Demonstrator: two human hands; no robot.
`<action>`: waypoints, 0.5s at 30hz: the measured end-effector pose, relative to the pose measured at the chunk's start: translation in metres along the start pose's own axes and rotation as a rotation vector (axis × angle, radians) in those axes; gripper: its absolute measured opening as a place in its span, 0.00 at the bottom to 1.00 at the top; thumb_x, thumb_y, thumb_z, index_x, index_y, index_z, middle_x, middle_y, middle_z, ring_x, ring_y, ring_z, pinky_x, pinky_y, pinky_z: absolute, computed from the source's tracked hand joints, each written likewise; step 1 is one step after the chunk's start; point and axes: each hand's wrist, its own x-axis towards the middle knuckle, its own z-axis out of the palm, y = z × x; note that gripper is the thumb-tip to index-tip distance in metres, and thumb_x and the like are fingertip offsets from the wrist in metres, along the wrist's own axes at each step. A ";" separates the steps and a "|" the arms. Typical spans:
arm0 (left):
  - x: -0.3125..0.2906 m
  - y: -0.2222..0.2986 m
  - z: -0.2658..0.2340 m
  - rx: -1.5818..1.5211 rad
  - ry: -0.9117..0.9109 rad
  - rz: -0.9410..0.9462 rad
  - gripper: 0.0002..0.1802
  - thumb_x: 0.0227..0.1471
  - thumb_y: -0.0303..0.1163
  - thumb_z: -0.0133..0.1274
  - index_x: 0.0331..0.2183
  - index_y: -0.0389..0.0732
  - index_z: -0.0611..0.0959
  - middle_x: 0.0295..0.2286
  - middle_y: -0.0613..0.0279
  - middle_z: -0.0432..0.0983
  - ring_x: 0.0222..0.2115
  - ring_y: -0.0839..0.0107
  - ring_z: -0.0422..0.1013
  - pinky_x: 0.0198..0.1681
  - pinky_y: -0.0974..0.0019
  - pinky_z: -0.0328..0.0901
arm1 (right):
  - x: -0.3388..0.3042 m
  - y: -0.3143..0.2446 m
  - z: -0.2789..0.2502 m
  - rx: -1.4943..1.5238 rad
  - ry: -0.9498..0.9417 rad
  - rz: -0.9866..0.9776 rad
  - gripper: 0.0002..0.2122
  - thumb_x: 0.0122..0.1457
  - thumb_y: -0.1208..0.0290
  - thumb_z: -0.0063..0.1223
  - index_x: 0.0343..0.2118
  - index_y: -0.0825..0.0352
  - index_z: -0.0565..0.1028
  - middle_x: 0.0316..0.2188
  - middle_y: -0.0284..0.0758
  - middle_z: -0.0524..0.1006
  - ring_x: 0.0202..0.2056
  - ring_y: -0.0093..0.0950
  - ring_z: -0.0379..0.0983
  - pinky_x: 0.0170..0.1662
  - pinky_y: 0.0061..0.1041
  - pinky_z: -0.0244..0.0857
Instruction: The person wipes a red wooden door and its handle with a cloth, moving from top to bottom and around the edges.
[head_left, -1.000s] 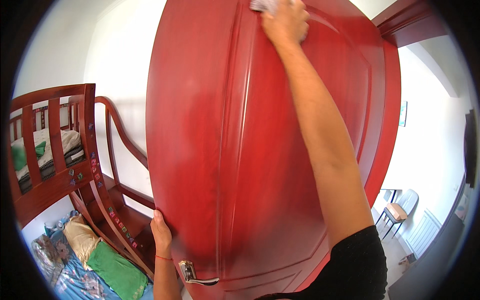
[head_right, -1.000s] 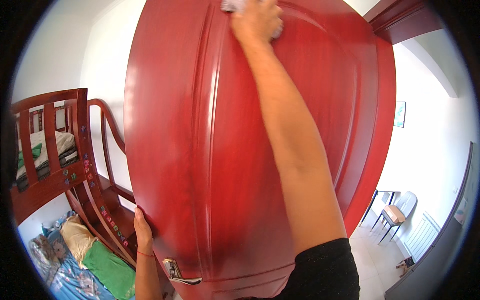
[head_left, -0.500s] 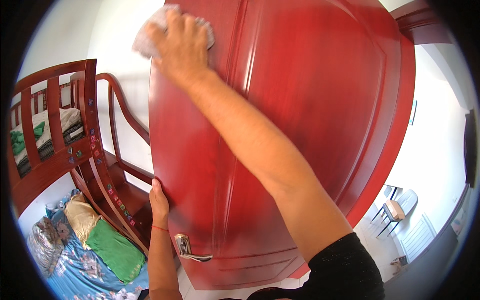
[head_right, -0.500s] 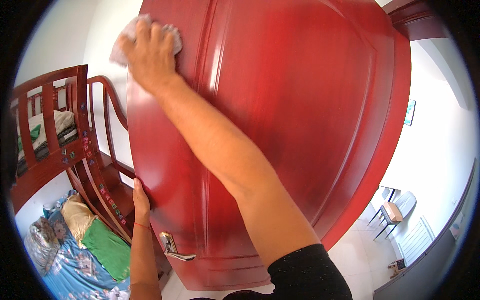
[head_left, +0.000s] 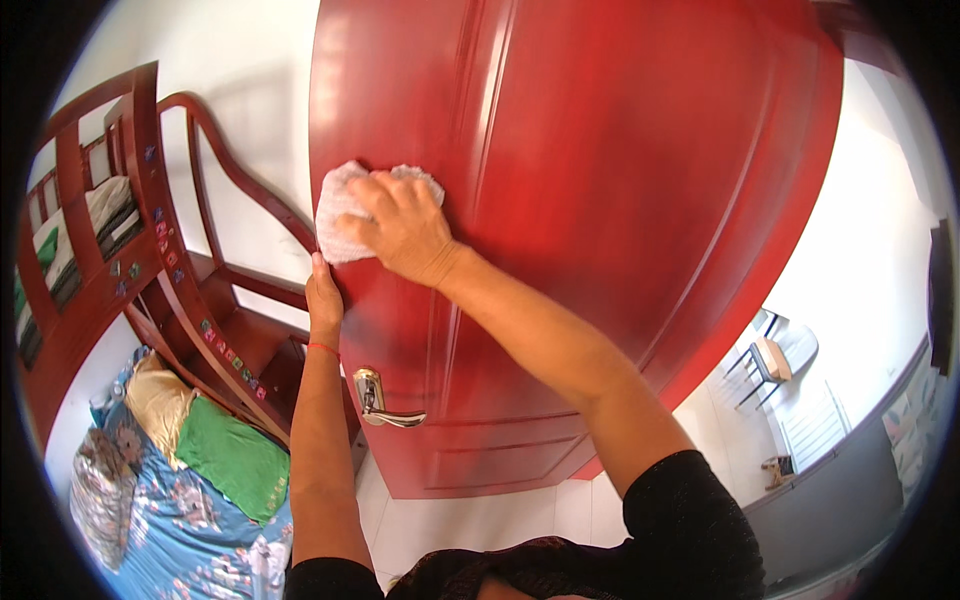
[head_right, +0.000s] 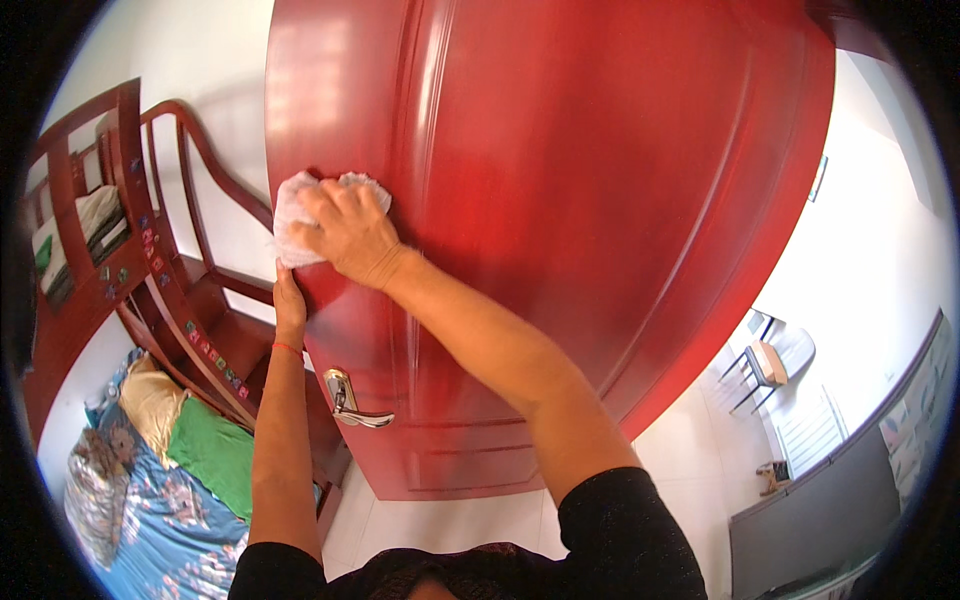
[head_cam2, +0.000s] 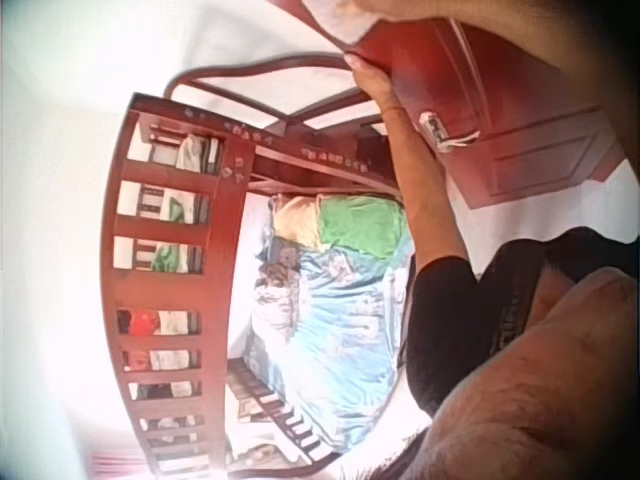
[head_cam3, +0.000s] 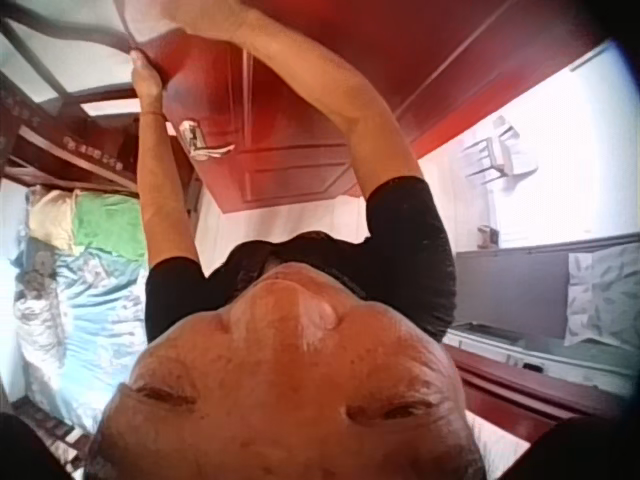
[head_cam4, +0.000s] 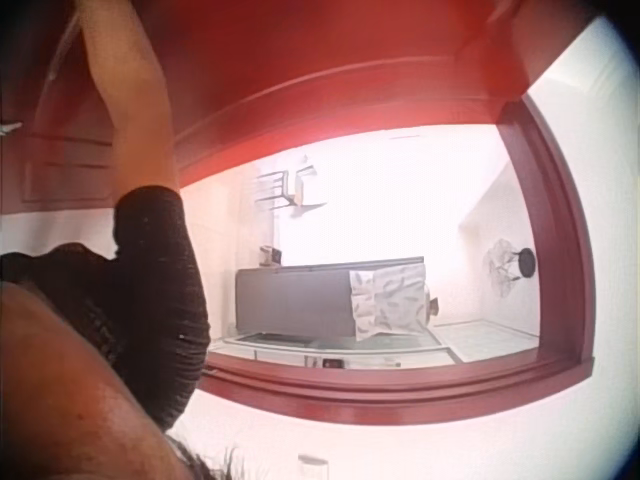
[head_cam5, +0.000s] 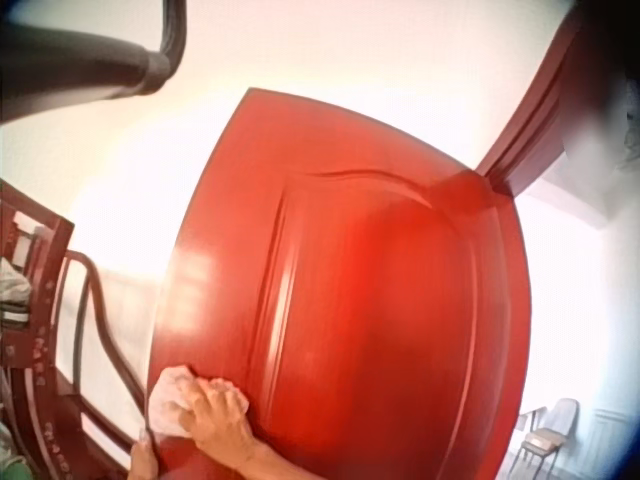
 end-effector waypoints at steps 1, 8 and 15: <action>0.001 0.001 0.001 -0.003 -0.014 -0.001 0.44 0.58 0.61 0.26 0.41 0.24 0.75 0.39 0.44 0.74 0.42 0.61 0.69 0.48 0.62 0.60 | 0.008 0.013 -0.004 -0.030 -0.012 -0.006 0.14 0.49 0.72 0.50 0.39 0.49 0.70 0.45 0.36 0.68 0.45 0.37 0.66 0.43 0.39 0.58; 0.005 0.003 0.003 -0.087 -0.082 -0.017 0.41 0.59 0.58 0.28 0.42 0.24 0.75 0.40 0.48 0.75 0.42 0.61 0.69 0.47 0.61 0.62 | 0.136 0.183 -0.046 -0.578 0.094 0.348 0.20 0.45 0.71 0.56 0.44 0.60 0.69 0.45 0.43 0.66 0.43 0.44 0.64 0.43 0.44 0.57; 0.012 -0.014 0.007 -0.032 -0.039 -0.040 0.39 0.59 0.56 0.28 0.41 0.25 0.76 0.39 0.43 0.75 0.41 0.56 0.71 0.47 0.59 0.62 | 0.161 0.175 -0.057 -0.746 0.064 0.496 0.24 0.48 0.65 0.58 0.48 0.63 0.63 0.46 0.45 0.65 0.47 0.45 0.63 0.46 0.45 0.59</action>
